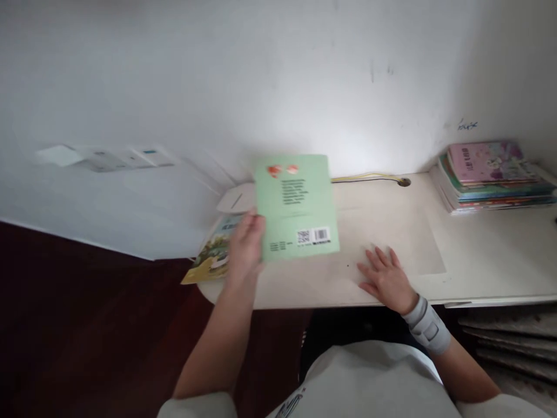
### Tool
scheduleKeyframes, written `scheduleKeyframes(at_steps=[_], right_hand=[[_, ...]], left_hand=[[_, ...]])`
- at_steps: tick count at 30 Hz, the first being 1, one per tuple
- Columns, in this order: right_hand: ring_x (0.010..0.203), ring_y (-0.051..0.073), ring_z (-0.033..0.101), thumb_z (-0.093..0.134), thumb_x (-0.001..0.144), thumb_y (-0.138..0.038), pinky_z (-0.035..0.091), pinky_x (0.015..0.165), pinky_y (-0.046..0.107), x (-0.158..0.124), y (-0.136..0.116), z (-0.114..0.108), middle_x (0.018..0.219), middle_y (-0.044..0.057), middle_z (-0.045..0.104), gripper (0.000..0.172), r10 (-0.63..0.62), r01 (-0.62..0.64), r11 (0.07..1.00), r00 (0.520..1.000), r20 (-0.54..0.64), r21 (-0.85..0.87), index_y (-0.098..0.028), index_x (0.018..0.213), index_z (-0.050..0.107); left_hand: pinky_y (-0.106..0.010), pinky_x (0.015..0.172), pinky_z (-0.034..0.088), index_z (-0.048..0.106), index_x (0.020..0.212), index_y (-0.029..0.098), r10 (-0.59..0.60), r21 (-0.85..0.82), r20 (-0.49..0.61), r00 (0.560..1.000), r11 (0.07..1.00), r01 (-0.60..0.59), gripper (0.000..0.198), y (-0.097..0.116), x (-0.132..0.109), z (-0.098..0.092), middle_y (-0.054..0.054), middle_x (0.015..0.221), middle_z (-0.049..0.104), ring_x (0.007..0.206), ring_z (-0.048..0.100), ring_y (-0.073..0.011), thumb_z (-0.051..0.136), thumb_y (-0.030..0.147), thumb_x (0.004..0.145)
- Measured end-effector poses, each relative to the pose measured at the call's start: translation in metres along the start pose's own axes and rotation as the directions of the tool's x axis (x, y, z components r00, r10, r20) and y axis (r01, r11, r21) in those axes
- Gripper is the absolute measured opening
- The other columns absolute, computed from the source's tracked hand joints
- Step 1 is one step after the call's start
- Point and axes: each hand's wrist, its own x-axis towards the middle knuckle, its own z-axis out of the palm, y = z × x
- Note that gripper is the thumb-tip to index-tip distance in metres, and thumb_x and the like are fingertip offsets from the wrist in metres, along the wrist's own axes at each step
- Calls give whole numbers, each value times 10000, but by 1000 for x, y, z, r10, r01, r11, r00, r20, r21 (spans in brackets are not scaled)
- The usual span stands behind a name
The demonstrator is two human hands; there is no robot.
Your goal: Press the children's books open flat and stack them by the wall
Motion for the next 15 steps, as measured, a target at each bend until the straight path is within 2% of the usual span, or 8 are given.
scheduleKeyframes(at_steps=[2, 5, 7, 9, 12, 15], right_hand=[[1336, 305, 328, 506, 879, -396, 255, 1051, 562, 1, -1, -2, 1416, 95, 439, 344, 6, -6, 1000, 1000, 11, 18, -281, 1189, 601], [1337, 294, 326, 528, 871, -362, 242, 1059, 569, 3, -2, -5, 1403, 88, 454, 247, 6, -7, 998, 1000, 15, 67, -263, 1051, 664], [1324, 282, 347, 541, 863, -344, 249, 1063, 566, 3, -2, -6, 1375, 98, 480, 218, 18, -18, 994, 1000, -3, 109, -245, 1007, 672], [1293, 275, 390, 547, 857, -320, 268, 1061, 562, 4, -1, -7, 1320, 117, 519, 200, 34, -29, 988, 999, -35, 154, -223, 982, 670], [1192, 235, 495, 480, 861, -195, 341, 1044, 511, 3, 1, -6, 1188, 121, 585, 188, 97, -59, 960, 987, -127, 274, -202, 930, 655], [1057, 192, 582, 376, 823, -82, 472, 939, 400, 1, 5, -6, 1056, 99, 621, 279, 272, -145, 876, 936, -222, 460, -203, 923, 607]], left_hand=[[-315, 773, 516, 586, 1069, 173, -120, -184, 182, 976, 971, 153, 462, -17, -9, 36, -63, 986, 672, 893, 633, -211, 556, 525, 772], [-306, 730, 530, 586, 1077, 170, -277, -251, 334, 901, 895, 368, 466, -41, -24, 68, -79, 1026, 676, 885, 648, -216, 598, 501, 748], [-312, 713, 538, 585, 1076, 173, -357, -236, 363, 861, 858, 455, 468, -53, -30, 76, -89, 1041, 675, 879, 654, -220, 604, 501, 743], [-321, 715, 541, 585, 1070, 179, -390, -211, 367, 844, 849, 484, 466, -59, -33, 78, -94, 1055, 673, 881, 655, -221, 598, 512, 744], [-328, 728, 539, 583, 1067, 182, -383, -166, 368, 847, 870, 465, 460, -63, -33, 78, -94, 1067, 669, 892, 653, -220, 571, 523, 758], [-332, 756, 528, 575, 1102, 178, -353, -83, 391, 850, 906, 414, 452, -65, -31, 78, -93, 1064, 669, 907, 645, -216, 531, 500, 787]])
